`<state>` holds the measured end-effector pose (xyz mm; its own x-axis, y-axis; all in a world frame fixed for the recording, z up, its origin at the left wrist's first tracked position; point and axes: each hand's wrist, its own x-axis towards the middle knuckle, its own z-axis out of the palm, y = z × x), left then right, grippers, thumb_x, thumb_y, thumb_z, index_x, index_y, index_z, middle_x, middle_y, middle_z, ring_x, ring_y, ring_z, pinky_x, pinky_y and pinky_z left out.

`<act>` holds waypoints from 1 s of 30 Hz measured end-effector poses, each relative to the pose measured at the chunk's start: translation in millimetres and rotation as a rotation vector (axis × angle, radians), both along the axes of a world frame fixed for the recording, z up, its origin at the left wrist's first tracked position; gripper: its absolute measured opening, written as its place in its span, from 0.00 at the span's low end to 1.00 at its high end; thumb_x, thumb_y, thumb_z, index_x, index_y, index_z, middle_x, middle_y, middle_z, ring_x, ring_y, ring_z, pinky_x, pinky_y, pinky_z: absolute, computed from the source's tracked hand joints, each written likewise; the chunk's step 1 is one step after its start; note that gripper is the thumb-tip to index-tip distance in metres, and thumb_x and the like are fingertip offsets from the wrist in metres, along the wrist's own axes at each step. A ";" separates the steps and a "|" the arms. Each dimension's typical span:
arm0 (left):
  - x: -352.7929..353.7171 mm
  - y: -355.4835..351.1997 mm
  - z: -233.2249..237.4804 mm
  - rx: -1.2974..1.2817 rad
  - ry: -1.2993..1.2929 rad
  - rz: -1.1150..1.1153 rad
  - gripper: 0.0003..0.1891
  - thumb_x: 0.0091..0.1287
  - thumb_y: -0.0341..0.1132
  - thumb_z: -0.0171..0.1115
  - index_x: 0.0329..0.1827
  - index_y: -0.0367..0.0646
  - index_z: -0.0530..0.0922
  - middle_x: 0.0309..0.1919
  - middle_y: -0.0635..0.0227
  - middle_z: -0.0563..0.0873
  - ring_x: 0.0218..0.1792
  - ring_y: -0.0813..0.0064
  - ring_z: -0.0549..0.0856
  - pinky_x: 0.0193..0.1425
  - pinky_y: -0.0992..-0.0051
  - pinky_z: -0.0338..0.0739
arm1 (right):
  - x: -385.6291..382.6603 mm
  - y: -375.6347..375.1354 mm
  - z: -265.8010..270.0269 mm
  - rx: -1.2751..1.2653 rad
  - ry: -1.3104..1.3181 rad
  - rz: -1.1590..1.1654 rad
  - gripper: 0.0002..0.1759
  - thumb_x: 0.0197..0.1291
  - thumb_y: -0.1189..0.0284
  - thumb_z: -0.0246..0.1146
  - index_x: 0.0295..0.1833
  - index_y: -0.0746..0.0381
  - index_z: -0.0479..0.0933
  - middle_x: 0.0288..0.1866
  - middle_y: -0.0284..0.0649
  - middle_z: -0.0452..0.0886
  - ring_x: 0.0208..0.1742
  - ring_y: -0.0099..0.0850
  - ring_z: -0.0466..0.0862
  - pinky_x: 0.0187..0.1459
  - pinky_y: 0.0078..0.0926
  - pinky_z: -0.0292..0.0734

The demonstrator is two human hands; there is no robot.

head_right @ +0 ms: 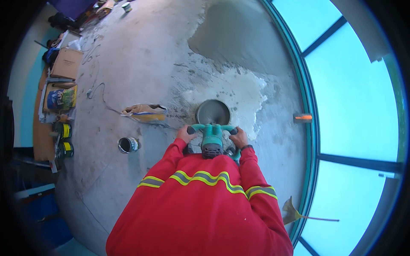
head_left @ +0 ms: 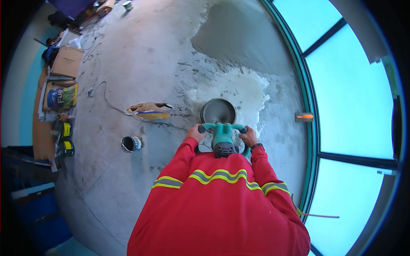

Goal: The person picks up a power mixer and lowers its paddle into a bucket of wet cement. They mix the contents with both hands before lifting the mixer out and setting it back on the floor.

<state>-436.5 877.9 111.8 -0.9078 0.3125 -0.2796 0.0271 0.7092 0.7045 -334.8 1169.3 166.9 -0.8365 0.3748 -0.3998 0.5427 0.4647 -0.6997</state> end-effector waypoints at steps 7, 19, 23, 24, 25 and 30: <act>1.6 -44.4 -33.0 0.462 -0.439 0.307 0.29 0.62 0.60 0.62 0.51 0.43 0.78 0.38 0.67 0.83 0.39 0.76 0.82 0.39 0.74 0.78 | -0.4 3.8 -16.0 -0.022 -0.004 0.007 0.20 0.37 0.65 0.67 0.37 0.65 0.77 0.29 0.52 0.82 0.32 0.47 0.82 0.38 0.42 0.76; 11.4 -12.4 -43.4 0.478 -0.527 0.175 0.30 0.52 0.55 0.73 0.48 0.38 0.80 0.33 0.64 0.86 0.25 0.75 0.83 0.33 0.73 0.79 | 10.1 10.3 -22.6 -0.040 0.009 -0.075 0.19 0.37 0.68 0.66 0.37 0.68 0.77 0.29 0.52 0.81 0.32 0.46 0.82 0.37 0.40 0.76; 6.1 1.9 -14.6 0.409 -0.582 0.187 0.27 0.50 0.46 0.77 0.49 0.41 0.79 0.28 0.70 0.82 0.22 0.80 0.78 0.25 0.75 0.76 | 21.7 12.8 -25.9 0.071 -0.013 -0.082 0.22 0.38 0.65 0.66 0.39 0.68 0.77 0.33 0.56 0.82 0.37 0.53 0.82 0.41 0.43 0.76; 4.6 5.0 -7.7 0.374 -0.538 0.165 0.27 0.49 0.45 0.78 0.48 0.40 0.79 0.28 0.69 0.83 0.22 0.79 0.79 0.26 0.74 0.77 | 25.0 18.1 -39.6 0.101 0.026 -0.021 0.23 0.38 0.64 0.66 0.40 0.68 0.77 0.34 0.56 0.82 0.39 0.55 0.82 0.42 0.44 0.76; 4.0 3.8 -4.1 0.336 -0.491 0.155 0.27 0.48 0.45 0.78 0.48 0.40 0.80 0.28 0.68 0.84 0.22 0.79 0.80 0.28 0.74 0.77 | 25.2 16.7 -42.4 0.000 -0.012 -0.103 0.22 0.38 0.64 0.66 0.40 0.68 0.77 0.33 0.55 0.82 0.38 0.53 0.82 0.41 0.43 0.76; 8.1 4.7 -9.0 0.130 -0.234 0.133 0.28 0.40 0.43 0.77 0.45 0.40 0.79 0.27 0.58 0.86 0.24 0.66 0.86 0.32 0.67 0.80 | 20.1 13.6 -33.8 -0.092 -0.044 -0.137 0.18 0.39 0.68 0.65 0.38 0.67 0.77 0.28 0.47 0.82 0.31 0.40 0.83 0.36 0.37 0.76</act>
